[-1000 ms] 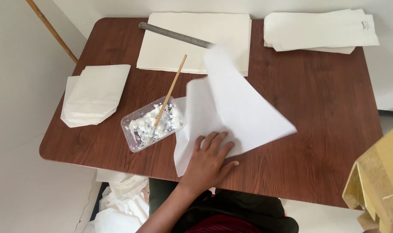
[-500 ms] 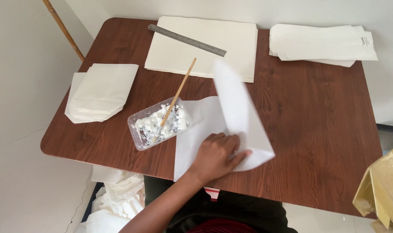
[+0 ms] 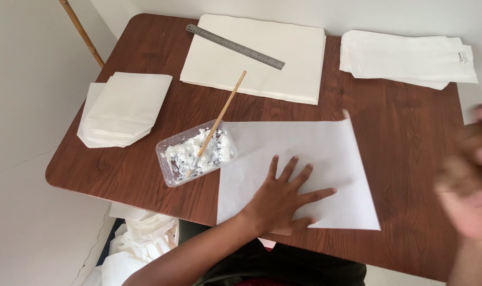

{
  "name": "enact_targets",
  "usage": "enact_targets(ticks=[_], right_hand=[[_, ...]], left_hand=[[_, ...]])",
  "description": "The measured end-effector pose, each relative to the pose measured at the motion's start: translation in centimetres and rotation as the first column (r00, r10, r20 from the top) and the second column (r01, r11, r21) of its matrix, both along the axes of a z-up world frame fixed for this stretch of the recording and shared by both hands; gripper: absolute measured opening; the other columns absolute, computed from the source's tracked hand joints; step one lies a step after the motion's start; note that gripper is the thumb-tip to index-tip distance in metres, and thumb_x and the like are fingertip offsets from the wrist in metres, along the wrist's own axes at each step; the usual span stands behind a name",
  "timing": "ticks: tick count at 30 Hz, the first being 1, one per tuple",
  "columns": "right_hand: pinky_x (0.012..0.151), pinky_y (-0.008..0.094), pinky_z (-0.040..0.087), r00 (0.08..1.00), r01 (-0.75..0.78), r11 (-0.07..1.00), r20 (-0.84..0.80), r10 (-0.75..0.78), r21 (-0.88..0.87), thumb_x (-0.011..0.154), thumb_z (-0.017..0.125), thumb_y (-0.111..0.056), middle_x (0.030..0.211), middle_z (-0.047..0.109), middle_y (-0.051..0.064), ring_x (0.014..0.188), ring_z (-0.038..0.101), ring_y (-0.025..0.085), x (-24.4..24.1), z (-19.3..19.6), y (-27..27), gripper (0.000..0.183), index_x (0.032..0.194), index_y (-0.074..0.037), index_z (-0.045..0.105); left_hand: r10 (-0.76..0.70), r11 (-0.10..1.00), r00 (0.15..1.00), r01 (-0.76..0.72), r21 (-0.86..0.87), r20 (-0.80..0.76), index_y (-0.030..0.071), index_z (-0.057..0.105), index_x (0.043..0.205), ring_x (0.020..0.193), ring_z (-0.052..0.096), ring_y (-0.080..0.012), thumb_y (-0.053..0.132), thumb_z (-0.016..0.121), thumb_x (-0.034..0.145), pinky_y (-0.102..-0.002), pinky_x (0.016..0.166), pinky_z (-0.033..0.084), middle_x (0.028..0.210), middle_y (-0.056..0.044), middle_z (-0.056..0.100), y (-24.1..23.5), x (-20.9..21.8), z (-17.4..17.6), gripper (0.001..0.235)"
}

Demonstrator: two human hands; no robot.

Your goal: Manually assembling a paper bag by folding paper around a template and applying glue with a brush.

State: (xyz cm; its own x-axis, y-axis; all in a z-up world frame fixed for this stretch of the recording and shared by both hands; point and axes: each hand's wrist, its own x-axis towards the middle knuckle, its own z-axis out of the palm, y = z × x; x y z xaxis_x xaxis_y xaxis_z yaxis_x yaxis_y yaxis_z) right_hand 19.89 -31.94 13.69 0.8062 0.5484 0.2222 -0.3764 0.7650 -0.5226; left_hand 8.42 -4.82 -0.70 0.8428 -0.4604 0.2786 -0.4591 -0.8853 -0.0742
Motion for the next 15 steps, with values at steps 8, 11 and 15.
enact_targets(ticks=[8, 11, 15], right_hand=[[0.054, 0.033, 0.043, 0.954, -0.102, 0.641, -0.259, -0.154, -0.761, 0.095, 0.056, -0.028, 0.084, 0.064, 0.009, 0.065, 0.058, 0.022, -4.3, -2.0, 12.5, 0.027, 0.111, -0.009, 0.065], [0.075, 0.037, 0.047, 0.931, -0.098, 0.638, -0.297, -0.212, -0.763, 0.094, 0.053, -0.024, 0.103, 0.070, 0.012, 0.088, 0.065, 0.026, -2.8, -3.1, 13.4, 0.033, 0.118, -0.005, 0.064], [0.081, 0.035, 0.047, 0.870, -0.028, 0.358, -0.199, -0.452, -0.933, 0.092, 0.057, -0.023, 0.113, 0.073, 0.008, 0.094, 0.066, 0.024, -0.7, -4.0, 11.1, 0.033, 0.122, -0.012, 0.063]], left_hand=[[-0.021, 0.994, 0.999, 0.024, -0.111, 0.027, 0.028, 0.067, 0.122, 0.138, 0.047, -0.0414, 0.066, 0.048, 0.087, -0.073, 0.115, 0.029, 0.141, -0.018, 0.055, -1.8, 0.5, 0.0, 0.055], [-0.033, 0.951, 0.998, 0.046, -0.305, 0.049, 0.017, 0.066, 0.130, 0.136, 0.052, -0.0424, 0.039, 0.050, 0.094, -0.074, 0.118, 0.024, 0.137, -0.016, 0.063, -0.9, -0.4, 0.1, 0.045], [0.136, 0.982, 0.990, -0.138, -0.133, -0.019, 0.011, 0.050, 0.150, 0.149, 0.036, -0.0453, 0.039, 0.063, 0.088, -0.069, 0.115, 0.028, 0.157, -0.024, 0.044, 2.1, -2.3, 2.1, 0.070]])
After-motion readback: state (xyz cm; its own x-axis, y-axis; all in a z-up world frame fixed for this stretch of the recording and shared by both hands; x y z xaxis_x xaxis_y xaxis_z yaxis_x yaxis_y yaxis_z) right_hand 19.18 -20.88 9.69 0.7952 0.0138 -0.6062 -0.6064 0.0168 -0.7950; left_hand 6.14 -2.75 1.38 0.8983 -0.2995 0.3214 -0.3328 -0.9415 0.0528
